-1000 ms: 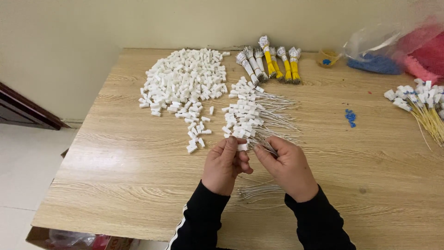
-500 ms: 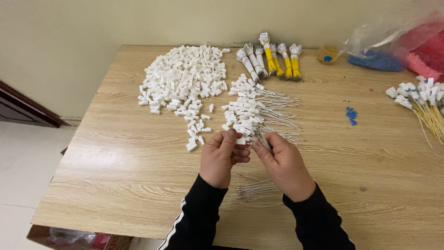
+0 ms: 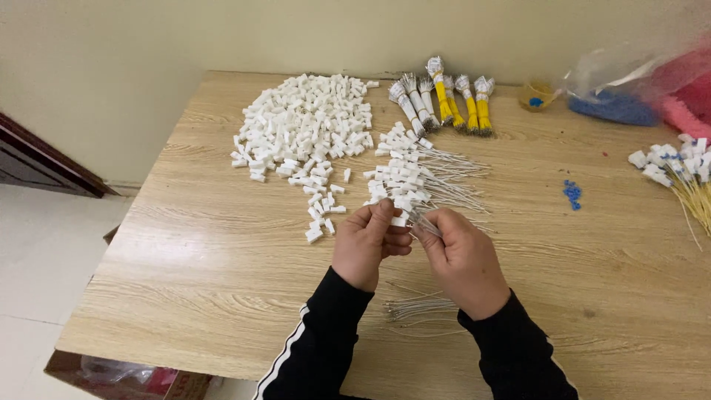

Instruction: Assembling small white insulating sleeves onto thin wires at a factory workbench

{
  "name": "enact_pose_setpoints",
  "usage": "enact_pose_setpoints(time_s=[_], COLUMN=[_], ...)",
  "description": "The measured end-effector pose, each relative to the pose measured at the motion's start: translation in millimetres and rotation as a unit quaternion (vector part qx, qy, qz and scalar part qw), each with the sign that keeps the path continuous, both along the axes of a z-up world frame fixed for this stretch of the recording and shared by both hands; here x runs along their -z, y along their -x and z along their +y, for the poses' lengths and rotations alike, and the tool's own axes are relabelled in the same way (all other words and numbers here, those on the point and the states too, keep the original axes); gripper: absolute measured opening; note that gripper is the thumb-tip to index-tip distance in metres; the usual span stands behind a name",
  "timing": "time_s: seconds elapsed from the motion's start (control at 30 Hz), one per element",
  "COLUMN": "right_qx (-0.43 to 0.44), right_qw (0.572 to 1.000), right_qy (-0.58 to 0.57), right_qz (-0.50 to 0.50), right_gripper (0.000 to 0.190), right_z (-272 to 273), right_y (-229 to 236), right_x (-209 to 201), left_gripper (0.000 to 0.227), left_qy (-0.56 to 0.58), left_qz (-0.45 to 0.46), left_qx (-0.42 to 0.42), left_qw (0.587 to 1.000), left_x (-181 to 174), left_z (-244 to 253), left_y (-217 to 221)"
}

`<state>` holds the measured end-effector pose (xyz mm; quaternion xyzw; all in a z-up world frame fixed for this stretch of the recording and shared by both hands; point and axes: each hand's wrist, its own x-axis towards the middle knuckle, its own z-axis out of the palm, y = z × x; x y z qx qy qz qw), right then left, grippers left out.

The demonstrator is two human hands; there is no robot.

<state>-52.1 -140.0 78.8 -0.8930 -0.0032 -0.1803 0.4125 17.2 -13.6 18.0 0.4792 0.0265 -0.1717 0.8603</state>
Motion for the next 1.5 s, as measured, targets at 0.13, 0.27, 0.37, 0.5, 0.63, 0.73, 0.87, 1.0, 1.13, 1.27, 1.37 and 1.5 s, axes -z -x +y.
enact_pose_setpoints(time_s=[0.13, 0.27, 0.37, 0.5, 0.63, 0.73, 0.87, 1.0, 1.13, 1.27, 1.37, 1.5], right_qx=[-0.002, 0.007, 0.001, 0.055, 0.102, 0.194, 0.131, 0.088, 0.060, 0.097, 0.113, 0.091], right_qw=[1.000, 1.000, 1.000, 0.998, 0.990, 0.980, 0.979, 0.985, 0.986, 0.976, 0.973, 0.976], right_qy=[0.028, 0.016, 0.009, -0.008, -0.006, -0.030, -0.154, -0.145, -0.150, -0.197, -0.201, -0.198], right_qz=[-0.007, -0.005, 0.014, -0.035, -0.093, -0.030, -0.002, -0.011, -0.038, 0.000, 0.017, 0.020], right_gripper=[0.011, 0.014, 0.014, 0.015, 0.016, 0.035, 0.023, 0.012, 0.013, 0.009, 0.013, 0.025], right_z=[-4, -4, -10, -30, -43, -52, -47, -46, -53, -46, -39, -32], right_y=[-1, -2, -9, -17, 1, 6, 3, -6, -14, -13, -8, -8], right_x=[15, 20, 27, 31, 4, 16, 14, 25, 45, 40, 30, 31], left_gripper=[0.033, 0.032, 0.032, 0.032, 0.032, 0.035, 0.029, 0.047, 0.032, 0.026, 0.019, 0.010], left_qy=[-0.015, -0.018, -0.024, -0.184, -0.473, -0.498, -0.634, -0.820, -0.790, -0.791, -0.787, -0.653], left_qz=[0.003, 0.017, 0.014, -0.105, -0.189, -0.286, -0.290, -0.249, -0.249, -0.294, -0.323, -0.486], left_qx=[0.001, 0.005, 0.015, -0.001, 0.015, -0.012, -0.061, 0.079, 0.092, 0.039, 0.015, -0.154], left_qw=[1.000, 1.000, 1.000, 0.977, 0.860, 0.819, 0.714, 0.509, 0.552, 0.534, 0.526, 0.560], left_x=[-9, -1, 5, 18, 29, 11, -2, -1, 11, 37, 22, 42], left_z=[-1, -4, -7, -10, -12, -10, -1, 13, 20, 21, 22, 22], left_y=[8, 7, 0, -28, -53, -55, -74, -106, -116, -127, -113, -114])
